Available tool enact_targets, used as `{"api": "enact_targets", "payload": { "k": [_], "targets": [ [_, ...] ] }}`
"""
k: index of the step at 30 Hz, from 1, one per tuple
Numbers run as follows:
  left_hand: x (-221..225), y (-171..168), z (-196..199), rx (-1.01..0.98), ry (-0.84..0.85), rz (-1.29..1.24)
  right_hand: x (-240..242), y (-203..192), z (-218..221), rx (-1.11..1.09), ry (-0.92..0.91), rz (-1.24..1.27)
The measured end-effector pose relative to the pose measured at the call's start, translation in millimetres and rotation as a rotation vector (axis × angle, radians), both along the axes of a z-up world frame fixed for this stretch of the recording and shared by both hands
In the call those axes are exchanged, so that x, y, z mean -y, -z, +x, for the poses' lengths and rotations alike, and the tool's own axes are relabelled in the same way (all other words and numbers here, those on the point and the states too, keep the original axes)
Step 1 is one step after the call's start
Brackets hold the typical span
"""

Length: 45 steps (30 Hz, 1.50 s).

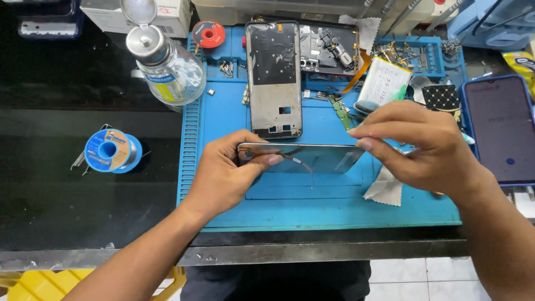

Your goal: Cleaning the internal chassis of a mobile phone and handling components during the repair process.

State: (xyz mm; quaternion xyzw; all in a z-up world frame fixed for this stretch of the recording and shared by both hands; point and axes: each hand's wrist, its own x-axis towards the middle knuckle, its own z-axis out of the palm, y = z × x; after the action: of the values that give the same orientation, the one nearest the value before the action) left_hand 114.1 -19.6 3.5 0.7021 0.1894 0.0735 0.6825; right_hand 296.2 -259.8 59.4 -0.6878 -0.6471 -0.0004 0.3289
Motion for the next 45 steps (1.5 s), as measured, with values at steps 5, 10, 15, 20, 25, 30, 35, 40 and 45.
{"api": "enact_targets", "payload": {
  "k": [5, 10, 15, 20, 25, 30, 35, 40, 45],
  "targets": [
    [1.3, 1.1, 2.2, 0.026, -0.011, 0.010, -18.2, -15.0, -6.9, 0.140, -0.026, -0.151],
    [1.1, 0.5, 2.6, 0.028, -0.012, 0.016, -32.1, -31.0, -2.7, 0.308, -0.070, -0.278],
    [0.5, 0.2, 3.7, 0.037, -0.009, 0.000, -33.1, -30.0, 3.6, 0.403, -0.077, -0.340],
    [0.3, 0.4, 4.0, 0.050, -0.006, -0.014, -32.3, -28.2, 7.6, 0.387, -0.105, -0.347],
    [0.5, -0.8, 4.1, 0.052, -0.005, -0.033, -33.8, -30.5, 2.8, 0.479, -0.091, -0.309],
    [0.5, -1.3, 3.6, 0.043, -0.014, -0.043, -33.7, -32.4, -7.4, 0.621, -0.078, -0.243],
    [0.3, -2.7, 3.3, 0.026, -0.013, -0.024, -33.6, -31.5, -13.9, 0.752, -0.075, -0.195],
    [0.0, -1.9, 3.0, 0.043, -0.007, -0.016, -33.1, -25.4, -16.0, 0.770, -0.059, -0.128],
    [-0.1, -4.0, 3.1, 0.039, 0.003, -0.013, -30.3, -16.5, -11.3, 0.722, -0.059, -0.084]
  ]
}}
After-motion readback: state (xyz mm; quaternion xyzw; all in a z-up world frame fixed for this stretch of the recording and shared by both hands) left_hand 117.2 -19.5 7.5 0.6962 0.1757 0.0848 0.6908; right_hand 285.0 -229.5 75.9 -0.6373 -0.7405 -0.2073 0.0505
